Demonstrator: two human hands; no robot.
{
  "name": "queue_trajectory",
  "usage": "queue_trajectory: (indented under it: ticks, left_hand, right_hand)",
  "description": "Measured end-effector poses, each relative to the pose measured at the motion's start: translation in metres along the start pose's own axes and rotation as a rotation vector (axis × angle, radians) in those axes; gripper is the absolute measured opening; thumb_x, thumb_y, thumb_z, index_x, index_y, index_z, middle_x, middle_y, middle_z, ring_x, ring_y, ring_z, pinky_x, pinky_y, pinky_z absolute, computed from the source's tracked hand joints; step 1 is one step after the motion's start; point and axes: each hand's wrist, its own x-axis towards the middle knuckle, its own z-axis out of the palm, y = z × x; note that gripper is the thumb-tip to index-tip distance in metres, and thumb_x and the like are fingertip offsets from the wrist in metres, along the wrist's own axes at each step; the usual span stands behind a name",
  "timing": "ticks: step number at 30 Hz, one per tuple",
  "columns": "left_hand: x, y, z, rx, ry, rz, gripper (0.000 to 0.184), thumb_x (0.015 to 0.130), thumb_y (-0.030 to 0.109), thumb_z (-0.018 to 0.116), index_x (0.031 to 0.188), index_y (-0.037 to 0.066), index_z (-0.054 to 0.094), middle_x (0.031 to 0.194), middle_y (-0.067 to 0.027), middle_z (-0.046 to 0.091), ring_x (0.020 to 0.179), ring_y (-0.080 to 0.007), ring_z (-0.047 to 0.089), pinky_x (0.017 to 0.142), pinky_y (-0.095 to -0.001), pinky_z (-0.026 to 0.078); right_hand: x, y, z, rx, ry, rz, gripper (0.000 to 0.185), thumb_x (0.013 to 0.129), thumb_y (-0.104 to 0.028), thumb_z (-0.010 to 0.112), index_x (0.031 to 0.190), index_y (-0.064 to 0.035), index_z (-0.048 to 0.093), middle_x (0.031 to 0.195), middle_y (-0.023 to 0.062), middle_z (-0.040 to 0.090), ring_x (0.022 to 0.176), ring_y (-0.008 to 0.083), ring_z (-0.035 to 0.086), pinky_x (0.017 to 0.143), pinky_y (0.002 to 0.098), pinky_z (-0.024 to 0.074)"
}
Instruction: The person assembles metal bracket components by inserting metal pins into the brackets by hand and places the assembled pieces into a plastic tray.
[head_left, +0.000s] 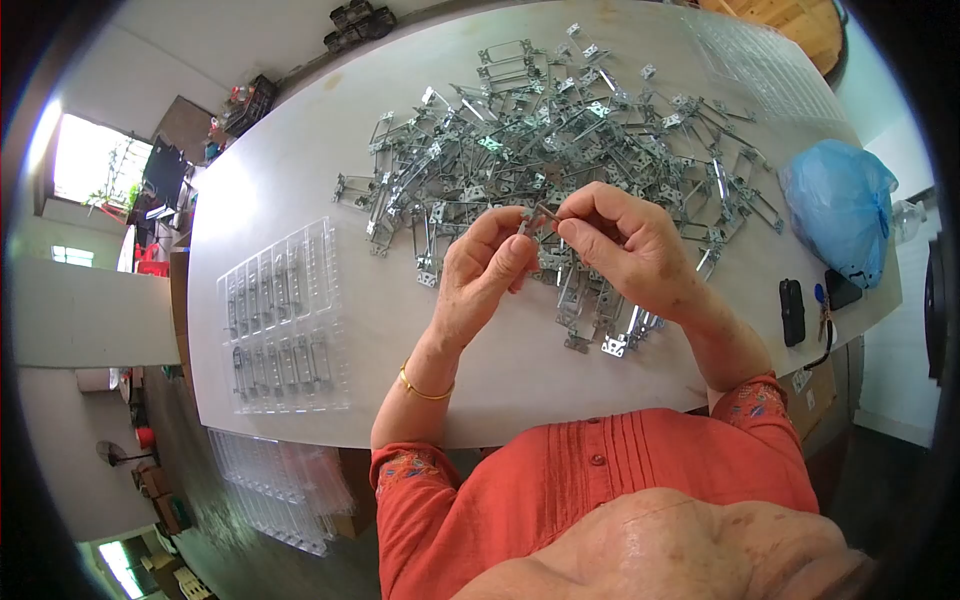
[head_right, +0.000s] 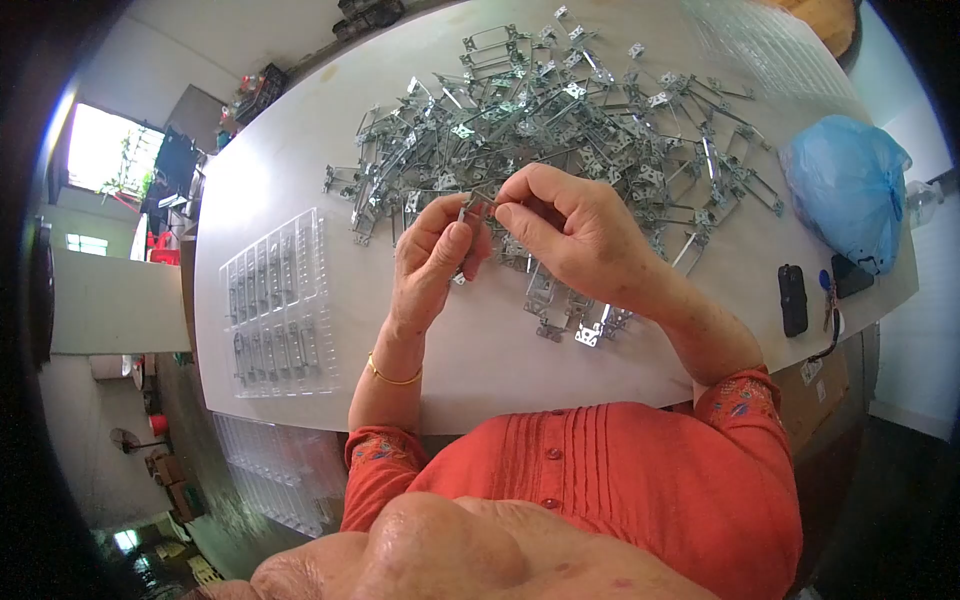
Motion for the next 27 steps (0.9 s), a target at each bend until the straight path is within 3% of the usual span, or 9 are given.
queue_trajectory:
  ticks: [6,12,18,24,27]
  left_hand:
    - [0.0,0.001,-0.002,0.115,0.051,0.051,0.039,0.103,0.027,0.066,0.129,0.0,0.059,0.089,-0.0021,0.062,0.073,-0.0064,0.052,0.063,-0.0207,0.041]
    - [-0.001,0.009,0.002,0.309,-0.02,0.033,0.036,0.097,0.023,0.074,0.121,-0.001,0.061,0.086,0.0007,0.063,0.08,-0.0054,0.057,0.071,-0.0233,0.048]
    - [0.001,0.007,0.001,0.421,-0.019,0.116,0.035,0.095,0.019,0.076,0.122,0.0,0.062,0.08,0.0015,0.061,0.073,-0.005,0.054,0.066,-0.0237,0.047]
    - [0.002,0.002,0.003,0.556,-0.011,0.192,0.037,0.089,0.016,0.08,0.121,0.002,0.066,0.078,0.0,0.059,0.067,-0.0074,0.051,0.061,-0.0247,0.044]
    - [0.002,0.006,0.004,0.632,-0.026,0.18,0.038,0.088,0.015,0.081,0.121,0.002,0.066,0.079,-0.0016,0.06,0.067,-0.0081,0.051,0.061,-0.0251,0.045]
  right_hand:
    - [-0.001,-0.004,0.0,0.053,-0.012,0.006,0.024,0.1,-0.007,0.062,0.123,-0.003,0.057,0.074,-0.0035,0.056,0.066,0.0031,0.048,0.058,0.023,0.0398]
    - [0.0,-0.009,-0.002,0.081,-0.068,0.042,0.024,0.102,-0.01,0.061,0.124,-0.0012,0.059,0.078,-0.0016,0.061,0.068,0.0043,0.053,0.061,0.0233,0.0456]
    - [0.001,-0.01,-0.007,0.178,-0.154,0.17,0.02,0.104,-0.011,0.06,0.121,-0.0013,0.062,0.08,-0.0028,0.058,0.068,0.0033,0.05,0.059,0.0207,0.0412]
    - [0.002,-0.001,-0.009,-0.043,-0.115,0.072,0.01,0.102,-0.009,0.064,0.111,-0.0047,0.067,0.087,-0.0051,0.058,0.074,0.0042,0.051,0.067,0.0201,0.0436]
    - [0.003,-0.001,-0.011,-0.352,-0.035,-0.187,0.007,0.102,-0.008,0.063,0.105,-0.0034,0.068,0.093,-0.004,0.06,0.079,0.0044,0.052,0.072,0.0194,0.0436]
